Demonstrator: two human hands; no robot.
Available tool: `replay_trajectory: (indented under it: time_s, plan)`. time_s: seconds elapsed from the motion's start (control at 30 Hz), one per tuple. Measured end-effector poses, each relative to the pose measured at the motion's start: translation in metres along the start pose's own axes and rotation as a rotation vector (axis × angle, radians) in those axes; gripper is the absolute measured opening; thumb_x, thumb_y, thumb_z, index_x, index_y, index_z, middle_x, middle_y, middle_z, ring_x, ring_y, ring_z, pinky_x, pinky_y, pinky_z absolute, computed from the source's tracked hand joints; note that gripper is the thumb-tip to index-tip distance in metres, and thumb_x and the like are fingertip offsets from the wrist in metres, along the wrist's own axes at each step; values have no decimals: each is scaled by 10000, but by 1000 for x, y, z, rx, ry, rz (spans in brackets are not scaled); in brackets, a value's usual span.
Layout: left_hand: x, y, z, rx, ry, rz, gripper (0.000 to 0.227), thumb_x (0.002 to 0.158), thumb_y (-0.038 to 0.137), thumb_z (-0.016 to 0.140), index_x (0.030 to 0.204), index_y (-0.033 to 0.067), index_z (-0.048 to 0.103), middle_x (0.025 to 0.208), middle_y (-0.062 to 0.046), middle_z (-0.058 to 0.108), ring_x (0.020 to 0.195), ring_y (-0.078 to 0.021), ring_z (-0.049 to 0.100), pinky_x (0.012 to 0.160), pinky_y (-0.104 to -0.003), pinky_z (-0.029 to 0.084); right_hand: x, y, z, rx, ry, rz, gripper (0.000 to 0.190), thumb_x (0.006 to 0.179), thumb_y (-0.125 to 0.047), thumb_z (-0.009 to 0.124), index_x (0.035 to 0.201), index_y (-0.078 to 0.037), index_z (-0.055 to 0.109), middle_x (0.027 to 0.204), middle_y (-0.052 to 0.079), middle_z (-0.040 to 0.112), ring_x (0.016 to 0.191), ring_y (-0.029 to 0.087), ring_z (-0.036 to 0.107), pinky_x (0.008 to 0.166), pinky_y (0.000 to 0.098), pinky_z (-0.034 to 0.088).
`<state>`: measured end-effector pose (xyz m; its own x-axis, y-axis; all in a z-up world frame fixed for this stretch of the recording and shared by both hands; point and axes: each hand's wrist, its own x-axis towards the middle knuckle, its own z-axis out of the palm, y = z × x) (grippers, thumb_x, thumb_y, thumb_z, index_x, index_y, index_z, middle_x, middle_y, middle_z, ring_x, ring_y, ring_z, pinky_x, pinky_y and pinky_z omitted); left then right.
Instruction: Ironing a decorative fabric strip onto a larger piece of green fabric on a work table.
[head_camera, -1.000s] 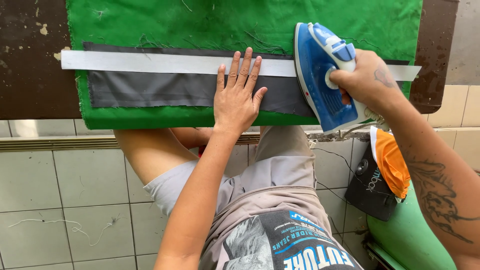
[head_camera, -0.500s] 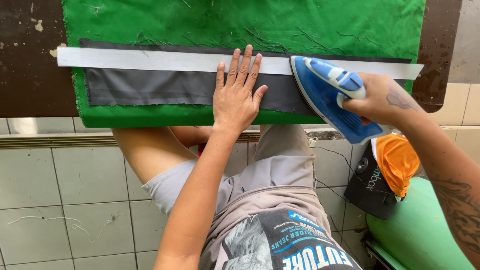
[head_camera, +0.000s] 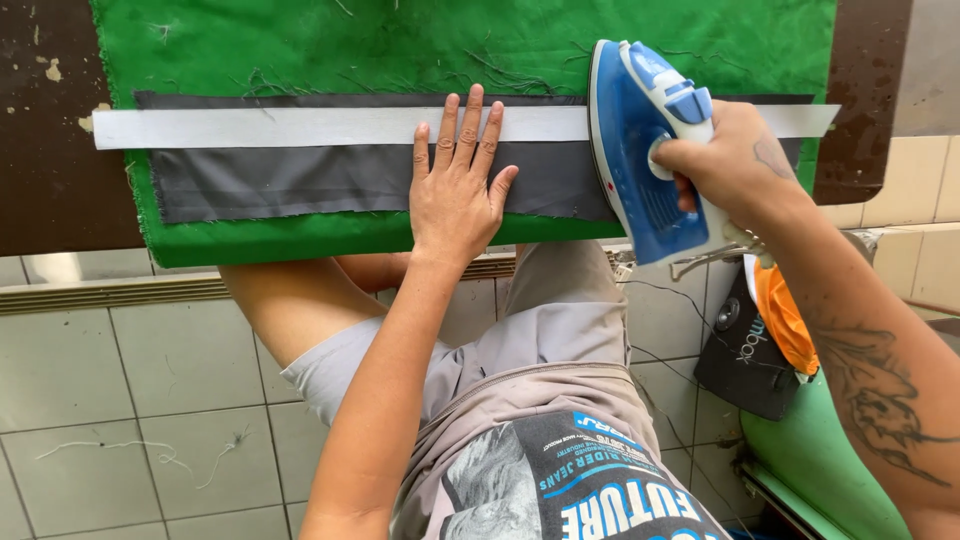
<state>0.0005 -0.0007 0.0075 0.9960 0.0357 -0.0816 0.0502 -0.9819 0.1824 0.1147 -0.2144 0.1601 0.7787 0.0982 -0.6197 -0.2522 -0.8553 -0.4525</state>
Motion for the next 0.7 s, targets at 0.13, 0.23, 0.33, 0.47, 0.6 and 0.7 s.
replay_trajectory:
  time_s: [0.13,0.23,0.33,0.47,0.6,0.7]
  plan:
    - [5,-2,1,2,6,7,675,1158,535,358,1693,202,117,1741,-34,42,1608,-249,41,1295,-513,70,40,50,-21,350,59,32,209,891,-121,760,898,-69,558,666,70,563,450,153,524,389,267,439]
    - [-1,1,2,25,0,3,679,1174,546,384,1700,199,130,1735,-39,41,1607,-254,67,1292,-520,112,47,85,-57,307,151,-41,251,912,-231,814,865,-51,646,676,75,615,475,140,581,393,274,438]
    - [-2,1,-3,-41,-49,-1,663,1175,516,358,1698,192,111,1739,-38,29,1607,-255,31,1294,-524,48,41,102,-90,228,146,-98,218,963,-160,786,1048,-103,593,784,64,586,598,147,595,542,263,547]
    - [3,0,3,-58,2,4,674,1164,516,375,1698,191,123,1738,-36,27,1606,-251,27,1294,-523,51,41,111,-116,-236,138,-176,325,868,-132,871,1111,-23,684,860,171,680,664,246,611,615,379,508]
    - [0,0,2,-57,-4,4,669,1164,518,360,1696,194,115,1740,-34,31,1606,-248,27,1294,-521,50,61,139,-108,-575,38,-197,328,799,-344,854,1027,-116,796,926,94,748,843,241,661,702,368,504]
    - [0,0,5,-51,9,7,670,1165,523,379,1695,198,128,1739,-29,42,1606,-244,42,1294,-521,62,70,139,-100,-589,-24,-221,465,782,-332,860,1186,-108,798,1101,140,781,929,325,714,815,452,575]
